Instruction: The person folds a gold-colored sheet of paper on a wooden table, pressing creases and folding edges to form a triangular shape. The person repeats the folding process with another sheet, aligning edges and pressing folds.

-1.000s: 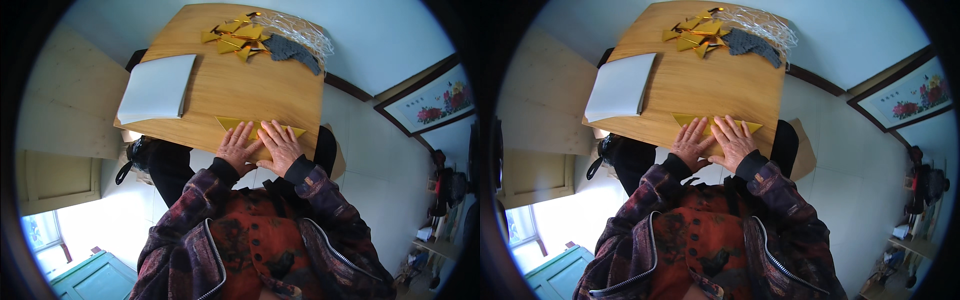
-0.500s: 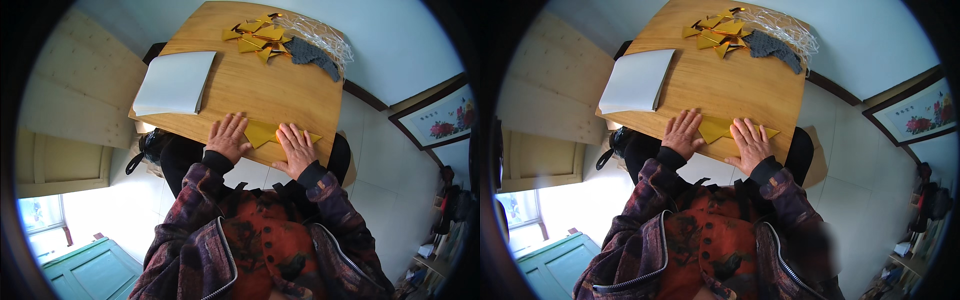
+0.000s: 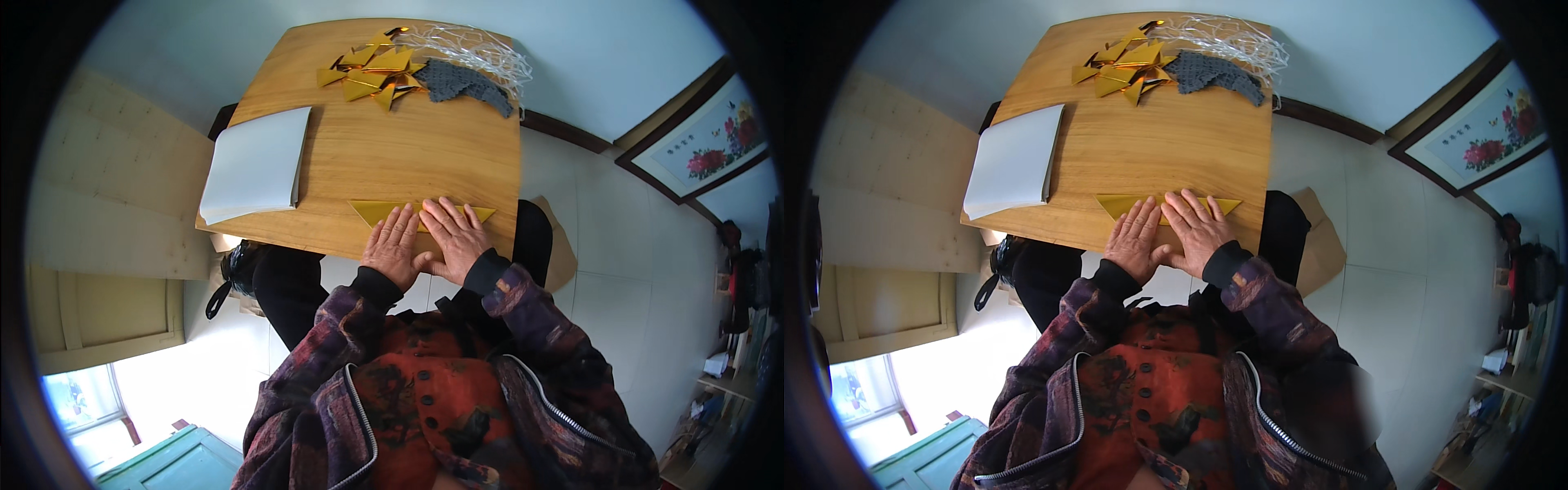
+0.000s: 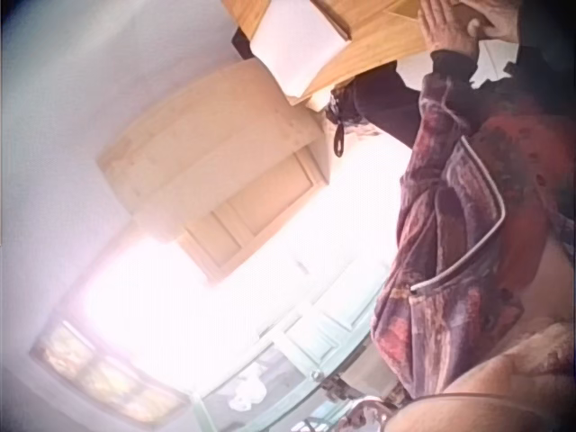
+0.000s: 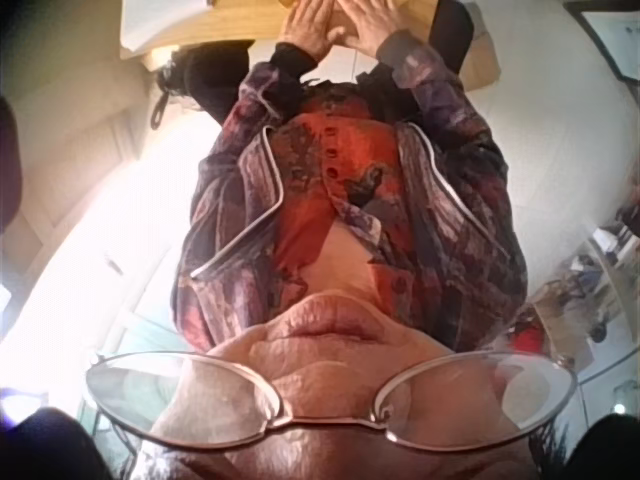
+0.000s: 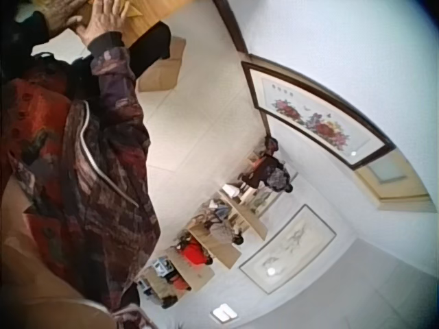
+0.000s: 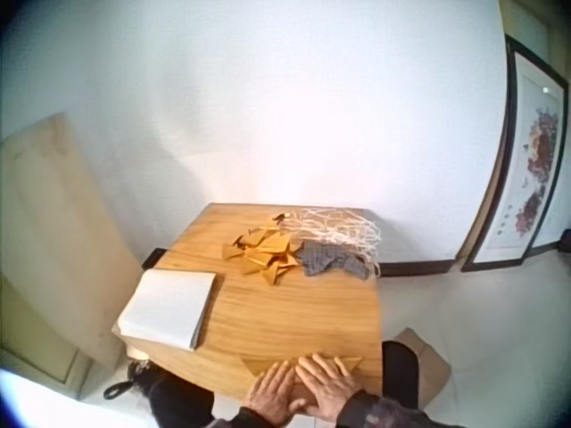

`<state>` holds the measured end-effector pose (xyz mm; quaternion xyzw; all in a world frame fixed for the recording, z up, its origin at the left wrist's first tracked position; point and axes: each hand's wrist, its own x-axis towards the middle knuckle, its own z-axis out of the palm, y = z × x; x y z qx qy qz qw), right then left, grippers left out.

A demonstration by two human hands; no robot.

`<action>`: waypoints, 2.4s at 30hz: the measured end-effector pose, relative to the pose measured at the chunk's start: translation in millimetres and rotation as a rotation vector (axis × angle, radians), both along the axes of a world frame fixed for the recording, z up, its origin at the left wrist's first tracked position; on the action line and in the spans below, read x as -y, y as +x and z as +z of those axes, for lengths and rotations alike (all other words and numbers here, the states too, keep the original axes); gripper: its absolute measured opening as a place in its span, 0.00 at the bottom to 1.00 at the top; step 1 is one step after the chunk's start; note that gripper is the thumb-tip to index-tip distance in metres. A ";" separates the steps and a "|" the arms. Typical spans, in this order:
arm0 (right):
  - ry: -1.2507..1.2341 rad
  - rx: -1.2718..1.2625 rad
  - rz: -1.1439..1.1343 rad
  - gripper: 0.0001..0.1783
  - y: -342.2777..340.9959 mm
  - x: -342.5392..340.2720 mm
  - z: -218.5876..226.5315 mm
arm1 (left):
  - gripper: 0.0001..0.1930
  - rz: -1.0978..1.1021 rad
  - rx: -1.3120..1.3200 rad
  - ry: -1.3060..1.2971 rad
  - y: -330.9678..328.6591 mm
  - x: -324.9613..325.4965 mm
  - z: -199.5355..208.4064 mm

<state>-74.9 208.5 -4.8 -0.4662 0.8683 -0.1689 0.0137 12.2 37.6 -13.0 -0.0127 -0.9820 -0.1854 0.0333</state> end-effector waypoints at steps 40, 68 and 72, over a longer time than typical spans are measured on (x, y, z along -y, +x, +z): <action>-0.180 -0.124 -0.008 0.17 38.1 -21.1 7.6 | 0.27 -0.176 0.046 0.087 -24.9 42.5 12.8; -0.381 0.604 -0.372 0.04 11.1 1.0 30.3 | 0.32 -0.207 0.132 0.015 -21.4 34.6 32.3; -0.459 0.582 -0.435 0.04 13.0 10.0 27.7 | 0.31 -0.228 0.138 0.007 -22.0 36.8 33.8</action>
